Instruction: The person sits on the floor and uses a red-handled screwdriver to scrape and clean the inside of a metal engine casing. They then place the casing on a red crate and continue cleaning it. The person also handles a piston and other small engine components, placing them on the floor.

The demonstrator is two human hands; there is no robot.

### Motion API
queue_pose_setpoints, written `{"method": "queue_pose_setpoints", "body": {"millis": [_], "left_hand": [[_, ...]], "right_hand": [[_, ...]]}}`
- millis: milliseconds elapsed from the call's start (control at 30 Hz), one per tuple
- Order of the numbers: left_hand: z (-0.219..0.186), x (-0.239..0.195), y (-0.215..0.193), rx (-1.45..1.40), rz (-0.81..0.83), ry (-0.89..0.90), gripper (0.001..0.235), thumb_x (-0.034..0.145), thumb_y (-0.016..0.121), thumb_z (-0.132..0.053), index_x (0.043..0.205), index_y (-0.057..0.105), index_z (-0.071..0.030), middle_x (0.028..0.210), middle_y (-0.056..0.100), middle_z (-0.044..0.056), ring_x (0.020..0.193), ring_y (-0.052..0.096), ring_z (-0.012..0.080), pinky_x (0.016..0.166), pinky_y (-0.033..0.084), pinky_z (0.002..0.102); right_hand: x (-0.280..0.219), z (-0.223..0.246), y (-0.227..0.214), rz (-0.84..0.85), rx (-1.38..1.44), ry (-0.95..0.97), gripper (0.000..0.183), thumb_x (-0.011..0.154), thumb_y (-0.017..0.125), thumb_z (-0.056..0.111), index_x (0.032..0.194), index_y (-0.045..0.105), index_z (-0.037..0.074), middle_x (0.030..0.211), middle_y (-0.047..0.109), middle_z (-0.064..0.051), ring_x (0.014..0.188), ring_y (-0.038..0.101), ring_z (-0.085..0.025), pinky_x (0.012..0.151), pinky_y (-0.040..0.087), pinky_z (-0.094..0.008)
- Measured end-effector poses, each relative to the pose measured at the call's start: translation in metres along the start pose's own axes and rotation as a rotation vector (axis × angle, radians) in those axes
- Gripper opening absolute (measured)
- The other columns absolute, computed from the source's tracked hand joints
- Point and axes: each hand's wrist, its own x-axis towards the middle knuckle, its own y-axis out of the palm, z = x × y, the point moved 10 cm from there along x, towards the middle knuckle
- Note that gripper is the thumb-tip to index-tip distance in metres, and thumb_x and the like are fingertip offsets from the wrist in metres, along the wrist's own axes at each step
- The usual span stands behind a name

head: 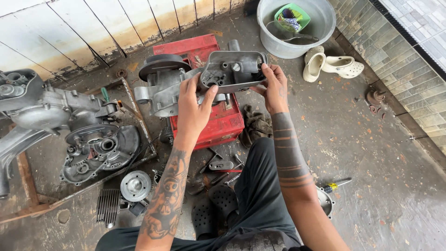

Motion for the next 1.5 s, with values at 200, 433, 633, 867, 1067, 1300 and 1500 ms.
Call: {"method": "queue_pose_setpoints", "body": {"millis": [200,433,633,867,1067,1300,1500], "left_hand": [[0.001,0.005,0.005,-0.029,0.001,0.024,0.062,0.107,0.056,-0.048,0.142,0.05,0.001,0.129,0.052,0.023,0.119,0.061,0.0459,0.086,0.062,0.045],[0.01,-0.002,0.003,-0.082,0.042,-0.057,0.062,0.107,0.053,-0.051,0.144,0.05,-0.001,0.138,0.05,0.022,0.121,0.06,0.0418,0.089,0.061,0.042],[0.013,-0.008,0.002,-0.065,0.05,-0.088,0.063,0.107,0.051,-0.053,0.146,0.051,-0.004,0.142,0.05,0.021,0.126,0.058,0.0438,0.092,0.059,0.045],[0.016,-0.015,0.001,-0.069,0.05,-0.059,0.061,0.107,0.054,-0.046,0.148,0.048,-0.002,0.143,0.05,0.021,0.119,0.066,0.0364,0.088,0.06,0.038],[-0.004,-0.051,-0.02,-0.021,-0.003,0.042,0.052,0.106,0.06,-0.033,0.146,0.047,-0.001,0.138,0.049,0.024,0.117,0.064,0.0424,0.089,0.06,0.041],[0.061,-0.165,-0.075,0.068,-0.154,0.055,0.04,0.105,0.062,-0.019,0.14,0.057,-0.001,0.127,0.056,0.018,0.102,0.068,0.0311,0.079,0.061,0.034],[0.132,-0.28,-0.128,0.062,-0.247,-0.301,0.034,0.108,0.059,-0.014,0.137,0.056,0.002,0.121,0.057,0.021,0.1,0.067,0.0355,0.078,0.06,0.04]], "right_hand": [[-0.003,-0.005,-0.008,0.031,-0.065,0.034,0.024,0.097,0.07,0.034,0.096,0.064,0.011,0.087,0.067,-0.003,0.075,0.073,-0.017,0.062,0.071,-0.035],[-0.005,-0.012,-0.007,0.073,-0.095,0.043,0.03,0.096,0.071,0.039,0.106,0.064,0.011,0.091,0.065,-0.001,0.079,0.073,-0.016,0.064,0.071,-0.036],[-0.008,-0.013,-0.002,0.11,-0.108,0.053,0.038,0.097,0.071,0.038,0.117,0.061,0.008,0.097,0.064,-0.003,0.083,0.074,-0.018,0.065,0.072,-0.036],[-0.004,-0.02,-0.011,0.113,-0.117,0.046,0.042,0.097,0.071,0.037,0.123,0.059,0.006,0.101,0.066,-0.007,0.085,0.075,-0.02,0.066,0.073,-0.037],[-0.039,0.008,-0.027,-0.068,-0.383,-0.277,0.062,0.099,0.076,0.04,0.142,0.049,0.004,0.128,0.057,-0.029,0.112,0.06,-0.036,0.085,0.057,-0.046],[-0.179,0.019,0.027,0.198,-0.608,-0.815,0.043,0.101,0.069,0.018,0.137,0.05,0.004,0.121,0.048,-0.011,0.1,0.051,-0.023,0.083,0.044,-0.034],[-0.225,-0.119,0.03,0.633,-0.642,-0.434,0.027,0.096,0.074,0.01,0.122,0.067,0.005,0.093,0.067,-0.012,0.078,0.066,-0.025,0.07,0.052,-0.035]]}}
